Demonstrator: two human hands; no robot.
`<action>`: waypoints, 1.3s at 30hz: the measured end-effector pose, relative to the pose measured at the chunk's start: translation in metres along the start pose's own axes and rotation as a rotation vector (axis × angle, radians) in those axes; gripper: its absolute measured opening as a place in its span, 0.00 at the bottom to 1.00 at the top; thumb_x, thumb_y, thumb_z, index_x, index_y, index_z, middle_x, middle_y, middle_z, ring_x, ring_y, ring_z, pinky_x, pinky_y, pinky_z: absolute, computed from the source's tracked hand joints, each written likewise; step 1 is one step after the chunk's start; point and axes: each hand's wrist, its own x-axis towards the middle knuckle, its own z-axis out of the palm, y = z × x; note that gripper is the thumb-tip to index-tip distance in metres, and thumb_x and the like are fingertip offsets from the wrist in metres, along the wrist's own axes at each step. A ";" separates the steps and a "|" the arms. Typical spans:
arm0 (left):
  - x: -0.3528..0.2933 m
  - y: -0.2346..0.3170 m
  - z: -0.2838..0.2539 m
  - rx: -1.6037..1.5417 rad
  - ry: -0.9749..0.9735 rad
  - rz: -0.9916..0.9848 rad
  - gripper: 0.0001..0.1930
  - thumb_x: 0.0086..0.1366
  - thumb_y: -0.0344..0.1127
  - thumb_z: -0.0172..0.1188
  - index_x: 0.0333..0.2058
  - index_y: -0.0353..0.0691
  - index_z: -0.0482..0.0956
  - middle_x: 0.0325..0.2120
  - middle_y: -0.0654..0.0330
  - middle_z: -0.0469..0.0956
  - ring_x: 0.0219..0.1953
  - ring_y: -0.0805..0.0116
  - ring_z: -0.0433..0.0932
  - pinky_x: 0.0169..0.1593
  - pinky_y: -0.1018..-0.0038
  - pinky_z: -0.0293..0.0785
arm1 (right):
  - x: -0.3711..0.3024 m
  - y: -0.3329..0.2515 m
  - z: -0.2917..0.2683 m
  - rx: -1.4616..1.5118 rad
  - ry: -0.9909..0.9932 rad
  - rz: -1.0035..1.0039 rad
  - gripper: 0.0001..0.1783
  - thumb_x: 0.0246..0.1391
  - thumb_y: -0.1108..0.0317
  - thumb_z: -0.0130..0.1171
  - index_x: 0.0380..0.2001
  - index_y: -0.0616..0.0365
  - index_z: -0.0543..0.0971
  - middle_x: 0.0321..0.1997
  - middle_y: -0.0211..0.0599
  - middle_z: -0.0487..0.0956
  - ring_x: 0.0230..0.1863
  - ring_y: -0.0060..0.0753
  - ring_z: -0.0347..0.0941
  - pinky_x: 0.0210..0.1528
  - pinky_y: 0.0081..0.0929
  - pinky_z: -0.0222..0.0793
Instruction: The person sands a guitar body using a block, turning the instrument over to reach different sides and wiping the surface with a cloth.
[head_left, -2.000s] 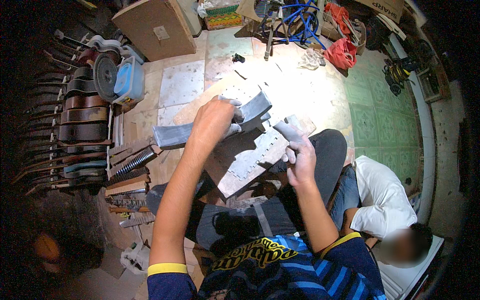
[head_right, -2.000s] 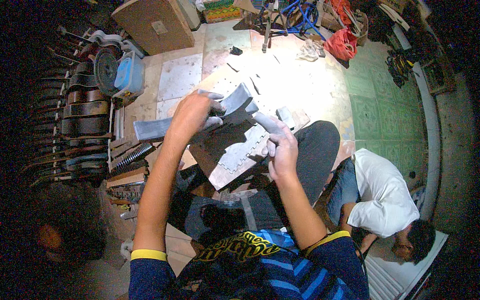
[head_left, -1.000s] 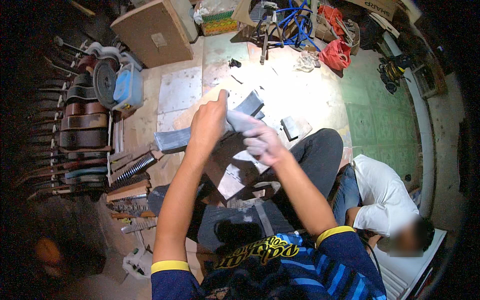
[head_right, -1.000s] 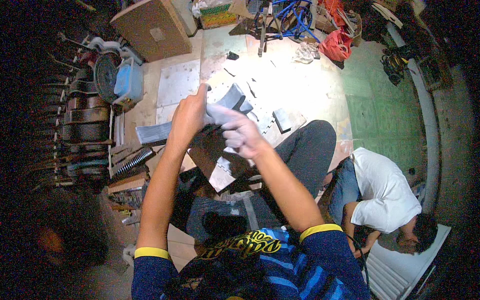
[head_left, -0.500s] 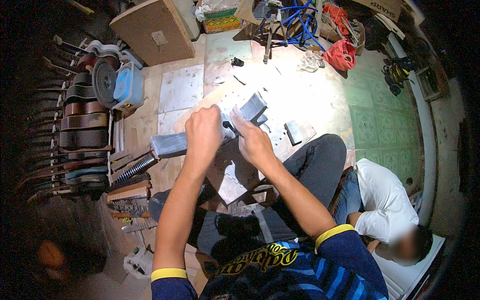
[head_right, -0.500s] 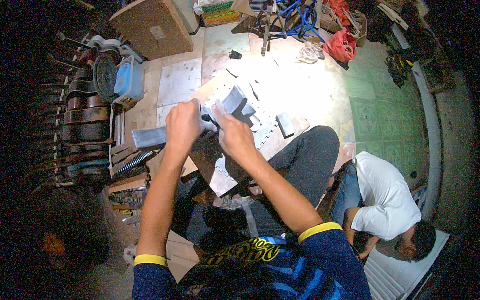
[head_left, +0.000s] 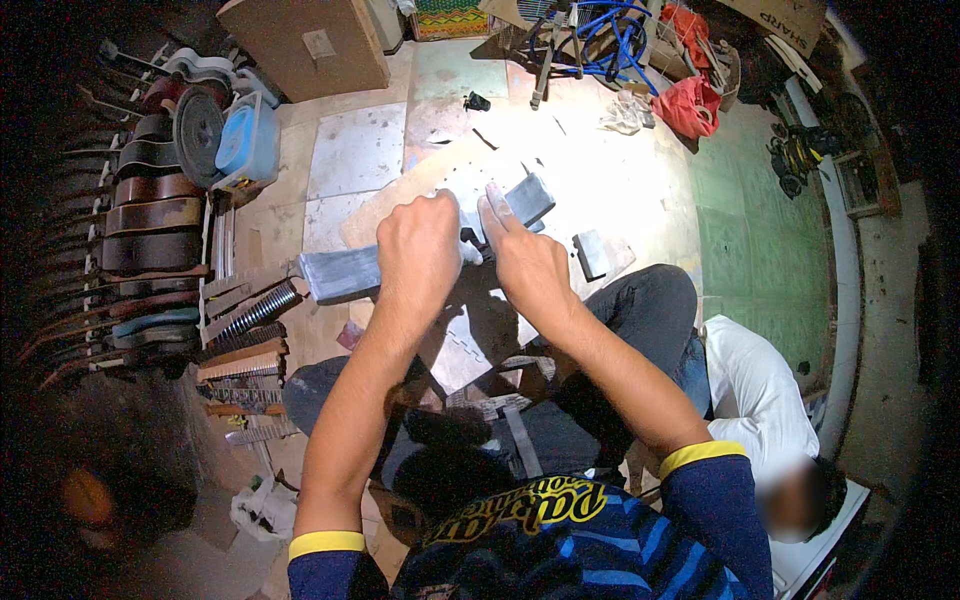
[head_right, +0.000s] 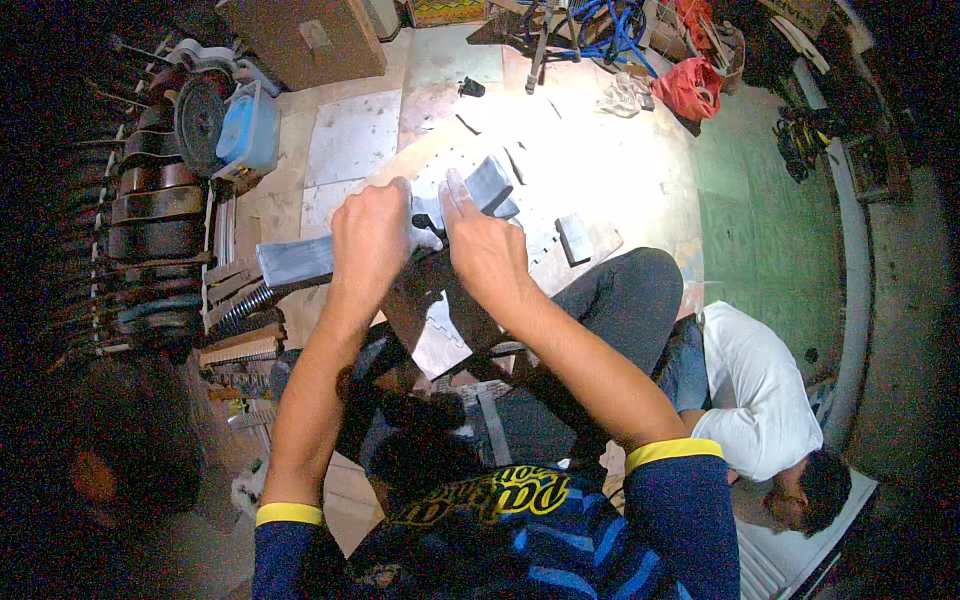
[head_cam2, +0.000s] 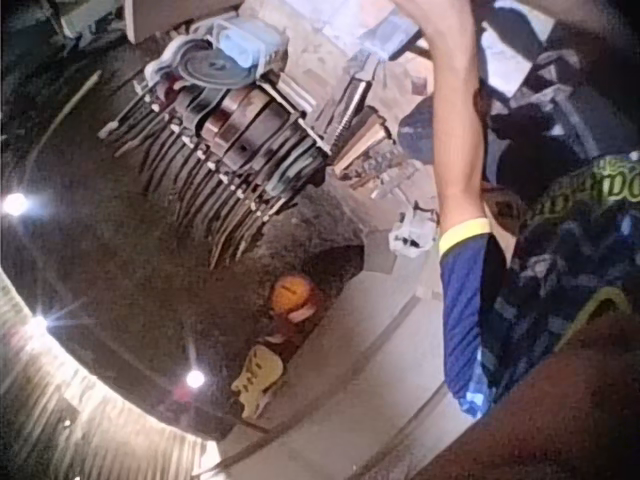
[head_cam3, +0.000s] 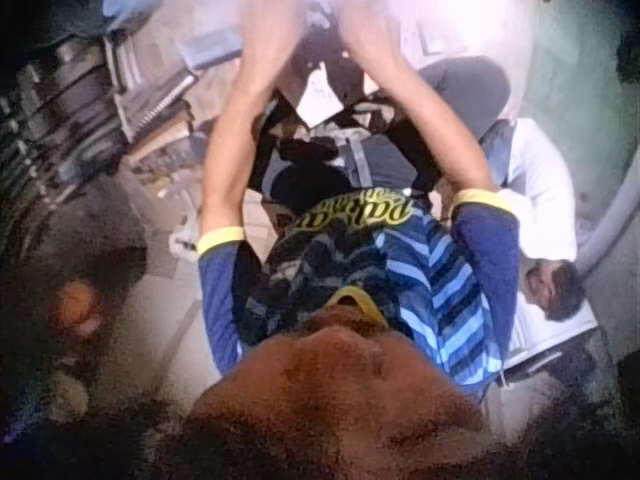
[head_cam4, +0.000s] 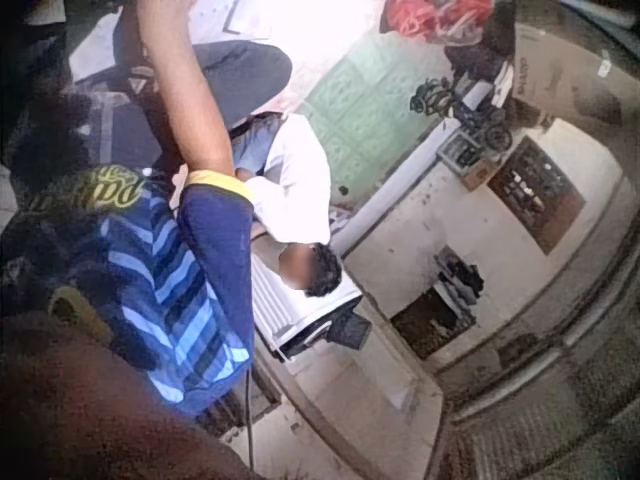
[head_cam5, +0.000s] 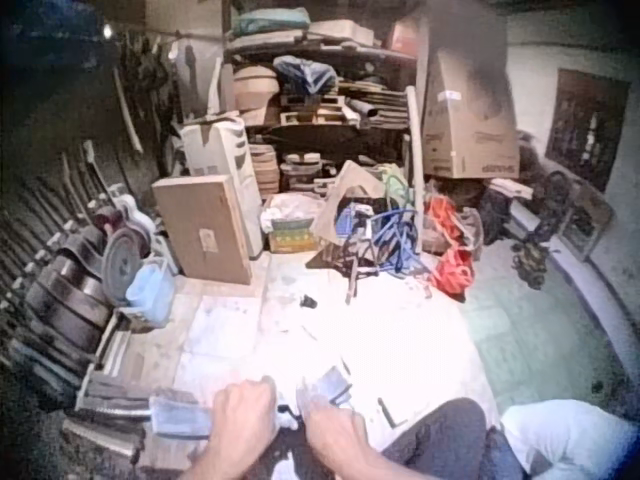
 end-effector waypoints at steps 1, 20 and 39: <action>-0.002 -0.001 0.000 -0.011 0.000 -0.015 0.02 0.51 0.22 0.58 0.25 0.32 0.78 0.23 0.42 0.80 0.30 0.45 0.83 0.34 0.57 0.80 | -0.008 0.000 0.000 -0.004 -0.009 0.003 0.32 0.50 0.79 0.47 0.62 0.55 0.69 0.67 0.45 0.67 0.26 0.48 0.81 0.28 0.39 0.77; -0.008 -0.027 -0.016 -0.043 -0.013 0.257 0.08 0.54 0.30 0.60 0.35 0.44 0.81 0.27 0.52 0.80 0.33 0.51 0.82 0.37 0.59 0.78 | -0.082 0.037 -0.083 0.760 0.011 0.296 0.31 0.57 0.79 0.42 0.65 0.62 0.64 0.63 0.45 0.72 0.54 0.27 0.73 0.44 0.23 0.72; -0.043 -0.021 -0.025 -0.053 -0.141 0.445 0.10 0.55 0.31 0.56 0.35 0.49 0.83 0.33 0.59 0.79 0.42 0.57 0.80 0.44 0.61 0.77 | -0.069 0.011 -0.088 1.062 0.234 0.465 0.30 0.62 0.68 0.55 0.65 0.66 0.63 0.55 0.43 0.73 0.50 0.26 0.69 0.55 0.25 0.65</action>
